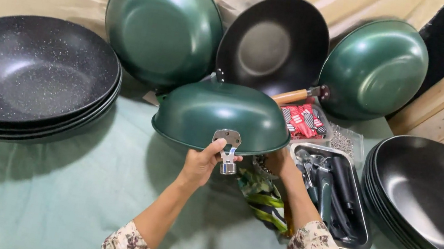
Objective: Wiping down woks with a cloth and attaching a metal handle bracket to a pan.
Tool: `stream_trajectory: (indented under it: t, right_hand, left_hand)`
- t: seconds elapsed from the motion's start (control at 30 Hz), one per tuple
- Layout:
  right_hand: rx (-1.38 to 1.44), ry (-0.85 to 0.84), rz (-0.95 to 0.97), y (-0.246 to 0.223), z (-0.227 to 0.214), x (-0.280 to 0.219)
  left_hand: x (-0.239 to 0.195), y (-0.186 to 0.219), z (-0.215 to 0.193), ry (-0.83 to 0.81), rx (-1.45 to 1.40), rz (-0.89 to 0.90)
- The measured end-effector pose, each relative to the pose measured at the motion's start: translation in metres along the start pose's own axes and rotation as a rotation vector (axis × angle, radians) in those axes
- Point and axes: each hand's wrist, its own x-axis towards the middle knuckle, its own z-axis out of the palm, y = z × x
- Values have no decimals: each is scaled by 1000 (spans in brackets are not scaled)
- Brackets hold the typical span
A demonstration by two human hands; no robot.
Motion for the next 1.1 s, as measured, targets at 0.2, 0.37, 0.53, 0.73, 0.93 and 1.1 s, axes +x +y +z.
stream_trajectory:
  t: [0.2,0.37,0.53,0.73,0.93,1.1]
  right_hand:
    - [141,74,185,-2,-26,3]
    - [652,491,210,-41,-50,-108]
    - [966,451,232,-100,-18,-185]
    - [575,429,84,-125,-7,-199]
    - [355,441,30,-118,-10,-205]
    - [448,523,56,-113,-8,-215]
  left_hand:
    - [-4,-2,-17,29,-15,-20]
    - [-10,-2,-15,43,-12,-17]
    - [-16,6,-15,-108,-57,-58]
    - [-16,-4,-20,-60,-114,-77]
    - [-19,4,-16,-99,-66,-77]
    - [-19,8,-13,-98,-56,-80]
